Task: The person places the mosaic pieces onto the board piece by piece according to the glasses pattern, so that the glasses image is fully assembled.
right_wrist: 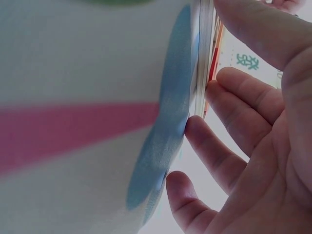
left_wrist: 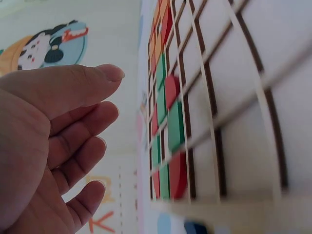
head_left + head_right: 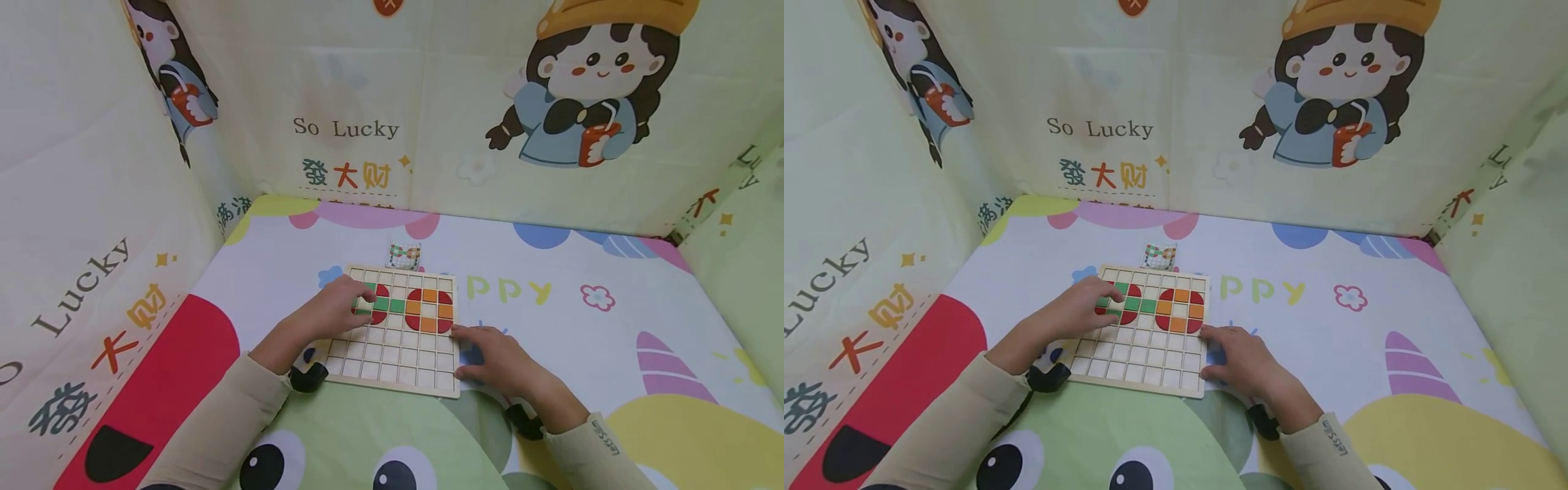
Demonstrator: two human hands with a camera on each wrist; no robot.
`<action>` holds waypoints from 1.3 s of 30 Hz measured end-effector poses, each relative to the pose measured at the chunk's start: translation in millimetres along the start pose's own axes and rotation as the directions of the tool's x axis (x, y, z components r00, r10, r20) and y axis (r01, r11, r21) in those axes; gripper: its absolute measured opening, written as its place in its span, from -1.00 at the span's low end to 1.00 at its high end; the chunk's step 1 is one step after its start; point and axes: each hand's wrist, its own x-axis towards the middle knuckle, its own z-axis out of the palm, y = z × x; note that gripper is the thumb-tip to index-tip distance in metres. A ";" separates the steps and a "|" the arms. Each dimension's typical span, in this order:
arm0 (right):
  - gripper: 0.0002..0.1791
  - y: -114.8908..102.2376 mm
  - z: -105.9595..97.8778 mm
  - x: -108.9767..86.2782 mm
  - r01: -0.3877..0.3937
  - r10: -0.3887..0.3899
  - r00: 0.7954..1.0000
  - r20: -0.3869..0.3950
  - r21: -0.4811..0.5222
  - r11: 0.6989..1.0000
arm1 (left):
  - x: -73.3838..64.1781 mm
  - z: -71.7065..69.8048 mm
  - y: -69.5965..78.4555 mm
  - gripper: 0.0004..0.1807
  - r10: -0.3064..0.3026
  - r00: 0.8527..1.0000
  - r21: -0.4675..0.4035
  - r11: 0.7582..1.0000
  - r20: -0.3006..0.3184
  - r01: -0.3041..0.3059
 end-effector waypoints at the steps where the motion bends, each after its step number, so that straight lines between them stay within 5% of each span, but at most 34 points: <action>1: -0.31 -0.2 -0.2 -0.2 0.003 -0.003 1.000 -0.001 -0.002 1.000 | -2.9 -1.3 -2.8 -0.66 -0.013 1.000 -0.003 1.000 -0.003 0.013; 8: -0.30 0.0 0.6 -0.2 0.001 -0.001 1.000 -0.004 0.002 1.000 | -22.4 -10.2 -21.2 -0.69 -0.134 0.991 -0.013 0.991 -0.017 0.134; 17: -0.30 0.4 1.3 -0.4 0.008 -0.008 1.000 -0.010 -0.009 1.000 | -44.4 -14.5 -49.0 -0.59 -0.287 0.958 -0.035 0.957 -0.009 0.287; 39: -0.32 0.5 0.9 0.5 0.009 -0.009 1.000 -0.007 -0.001 1.000 | -43.9 -6.8 -59.1 -0.78 -0.295 0.955 0.001 0.956 0.039 0.295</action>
